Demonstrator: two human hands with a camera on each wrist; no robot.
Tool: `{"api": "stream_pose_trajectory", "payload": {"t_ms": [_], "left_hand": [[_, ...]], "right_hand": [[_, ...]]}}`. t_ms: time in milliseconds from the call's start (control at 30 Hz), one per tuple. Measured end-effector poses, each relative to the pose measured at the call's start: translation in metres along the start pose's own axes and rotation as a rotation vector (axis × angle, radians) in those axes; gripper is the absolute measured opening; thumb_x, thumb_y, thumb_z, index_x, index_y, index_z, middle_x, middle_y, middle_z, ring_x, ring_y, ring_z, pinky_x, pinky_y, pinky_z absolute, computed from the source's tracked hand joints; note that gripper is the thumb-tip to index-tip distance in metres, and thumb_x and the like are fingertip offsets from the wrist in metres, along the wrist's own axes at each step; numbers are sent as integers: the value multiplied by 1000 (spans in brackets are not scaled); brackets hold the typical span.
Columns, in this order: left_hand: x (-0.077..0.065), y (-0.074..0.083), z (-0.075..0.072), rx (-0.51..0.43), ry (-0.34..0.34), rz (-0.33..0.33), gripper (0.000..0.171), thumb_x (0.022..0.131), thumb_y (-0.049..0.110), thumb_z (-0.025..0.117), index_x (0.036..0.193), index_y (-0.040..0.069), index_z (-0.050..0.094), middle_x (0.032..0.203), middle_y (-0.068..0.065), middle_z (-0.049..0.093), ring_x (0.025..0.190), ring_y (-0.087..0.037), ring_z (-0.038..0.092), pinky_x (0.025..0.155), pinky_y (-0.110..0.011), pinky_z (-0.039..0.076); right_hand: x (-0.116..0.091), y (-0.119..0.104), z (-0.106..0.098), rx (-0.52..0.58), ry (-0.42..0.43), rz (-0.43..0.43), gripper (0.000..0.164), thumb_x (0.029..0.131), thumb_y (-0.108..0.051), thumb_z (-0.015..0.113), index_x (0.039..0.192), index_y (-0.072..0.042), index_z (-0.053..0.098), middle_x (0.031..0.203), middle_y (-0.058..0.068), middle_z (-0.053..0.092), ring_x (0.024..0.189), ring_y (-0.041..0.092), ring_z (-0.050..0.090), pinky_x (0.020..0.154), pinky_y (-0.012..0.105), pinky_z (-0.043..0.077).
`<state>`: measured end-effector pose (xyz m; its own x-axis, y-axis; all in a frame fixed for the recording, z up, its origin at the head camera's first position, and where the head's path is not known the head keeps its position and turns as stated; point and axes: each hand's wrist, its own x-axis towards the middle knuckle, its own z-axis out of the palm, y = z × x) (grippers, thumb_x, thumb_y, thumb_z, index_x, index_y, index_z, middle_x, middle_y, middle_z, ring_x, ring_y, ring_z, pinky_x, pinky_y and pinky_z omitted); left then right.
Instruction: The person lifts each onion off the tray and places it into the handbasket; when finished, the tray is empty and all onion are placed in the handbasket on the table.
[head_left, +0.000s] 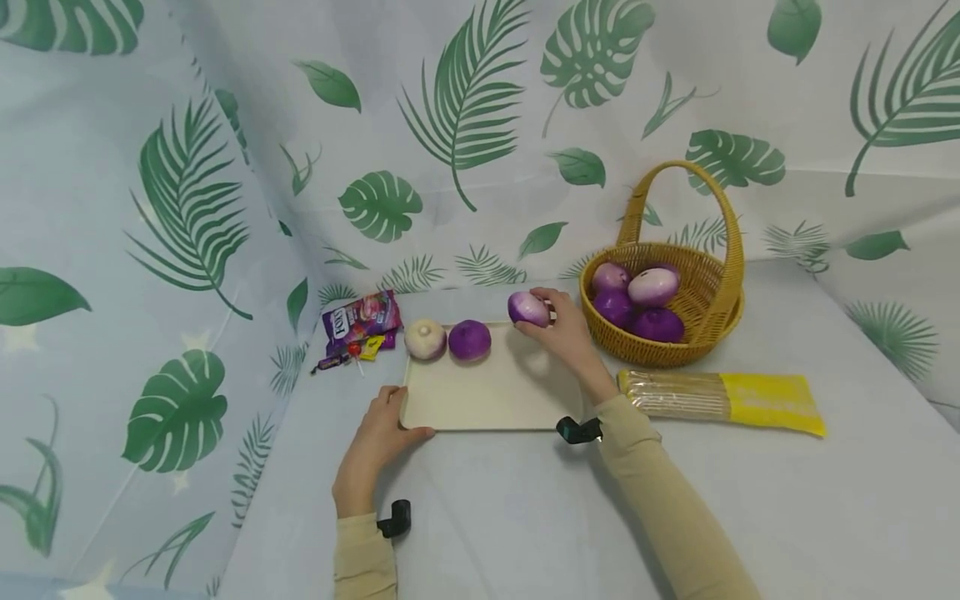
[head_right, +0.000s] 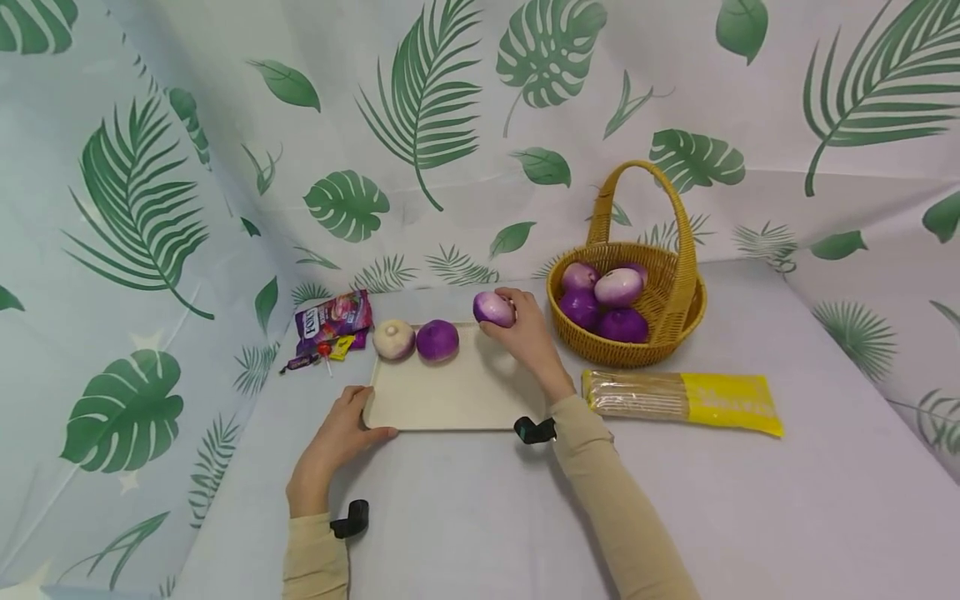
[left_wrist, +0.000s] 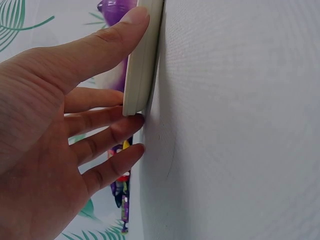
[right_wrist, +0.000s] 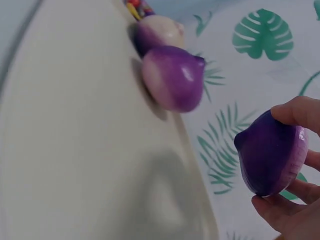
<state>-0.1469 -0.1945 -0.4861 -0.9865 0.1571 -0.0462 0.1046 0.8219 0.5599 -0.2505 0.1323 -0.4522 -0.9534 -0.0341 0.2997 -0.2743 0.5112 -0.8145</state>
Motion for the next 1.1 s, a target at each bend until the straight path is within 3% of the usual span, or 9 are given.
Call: {"api": "stream_pose_trajectory", "payload": {"t_ms": [200,400,600,1100], "left_hand": [[0,1,-1,-12,5,5,85,73,41,80,139,2,43,135,-12,42,120,-31,42,101,-48,36],[0,2,-4,-24,-1,4,85,74,41,79,139,1,42,135,-13,41,121,-32,42,102,-48,36],[1,0,-2,-30,-10,2,85,74,41,79,139,2,42,136,-12,41,122,-31,40,102,-48,36],[1,-2,-1,-25,-9,-7,85,74,43,78,140,3,41,135,-11,41,122,-30,41,102,-48,36]], "right_hand": [[-2,-2,-38,59,93,52,66,77,-38,78,133,-17,50,127,5,52,110,22,52,92,42,45],[-2,4,-75,28,193,91,68,78,-42,76,134,-17,48,128,6,52,113,24,50,97,44,41],[-6,20,-99,-14,222,175,70,80,-45,73,137,-16,45,133,10,49,117,29,49,98,49,41],[-9,34,-123,-133,413,303,62,84,-28,67,138,-11,43,135,18,38,122,32,40,103,46,32]]}}
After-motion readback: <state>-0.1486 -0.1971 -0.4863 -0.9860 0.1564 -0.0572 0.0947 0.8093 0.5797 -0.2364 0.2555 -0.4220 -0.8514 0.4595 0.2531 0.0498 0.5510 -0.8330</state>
